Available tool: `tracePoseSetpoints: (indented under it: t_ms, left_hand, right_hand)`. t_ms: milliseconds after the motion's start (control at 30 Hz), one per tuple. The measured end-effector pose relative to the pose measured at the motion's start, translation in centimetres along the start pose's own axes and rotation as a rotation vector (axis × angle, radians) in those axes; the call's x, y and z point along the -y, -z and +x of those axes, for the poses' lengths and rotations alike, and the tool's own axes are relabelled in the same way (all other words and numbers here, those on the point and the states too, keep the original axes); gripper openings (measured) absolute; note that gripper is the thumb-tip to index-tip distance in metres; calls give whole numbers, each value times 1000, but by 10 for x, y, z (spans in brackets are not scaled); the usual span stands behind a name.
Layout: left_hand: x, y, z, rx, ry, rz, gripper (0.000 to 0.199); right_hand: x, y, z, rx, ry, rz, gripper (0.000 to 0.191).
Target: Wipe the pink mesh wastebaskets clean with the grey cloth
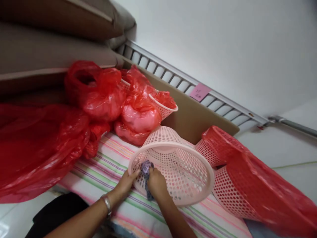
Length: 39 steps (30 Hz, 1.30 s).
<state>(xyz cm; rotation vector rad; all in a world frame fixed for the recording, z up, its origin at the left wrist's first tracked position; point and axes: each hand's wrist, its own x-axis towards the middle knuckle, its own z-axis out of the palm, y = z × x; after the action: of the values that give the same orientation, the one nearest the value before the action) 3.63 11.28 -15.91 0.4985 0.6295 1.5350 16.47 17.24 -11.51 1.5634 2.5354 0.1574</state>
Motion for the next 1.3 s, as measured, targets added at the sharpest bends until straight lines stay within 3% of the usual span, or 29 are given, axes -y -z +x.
tracePoseSetpoints:
  t_ms: [167,400,500,633,733,800,867,967,1033,1133,1200,1300]
  left_hand:
    - [17,0,-31,-165,8,-1,75]
    - [11,-15,-41,-210,25,154,97]
    - [13,-23,-40,-278,-4,317,82]
    - [13,-21,-50,-309,46,382,52]
    - [5,-10,-68,-416,55,456,50]
    - [-5,-6,-83,-523,-25,589,54]
    - [-16,-10,-97,-560,-199,781,55]
    - [-24,-42,-109,-377,-497,1083,42]
    - [-21,-74,-107,-164,-580,1263,31]
    - [-5,-116,-88,61,-596,1489,32]
    - [6,-131,-69,140,-489,1635,38]
    - [18,-134,-47,102,-281,1906,45]
  right_hand:
    - [4,-1,-32,-42,58,54,36]
    - [2,4,-42,-107,12,235,35]
    - [-2,9,-42,-119,-23,311,36]
    - [-13,22,-48,-132,-17,453,57]
    - [-26,33,-63,-162,32,594,68]
    - [-36,38,-79,-236,29,696,62]
    - [-46,42,-99,-361,37,827,43]
    - [-63,46,-133,-677,85,1004,23]
    - [-78,51,-153,-977,76,1048,17]
    - [-104,59,-167,-1348,-55,1040,20]
    - [-119,59,-164,-1410,-159,1059,35]
    - [-128,46,-145,-1243,-201,1161,63]
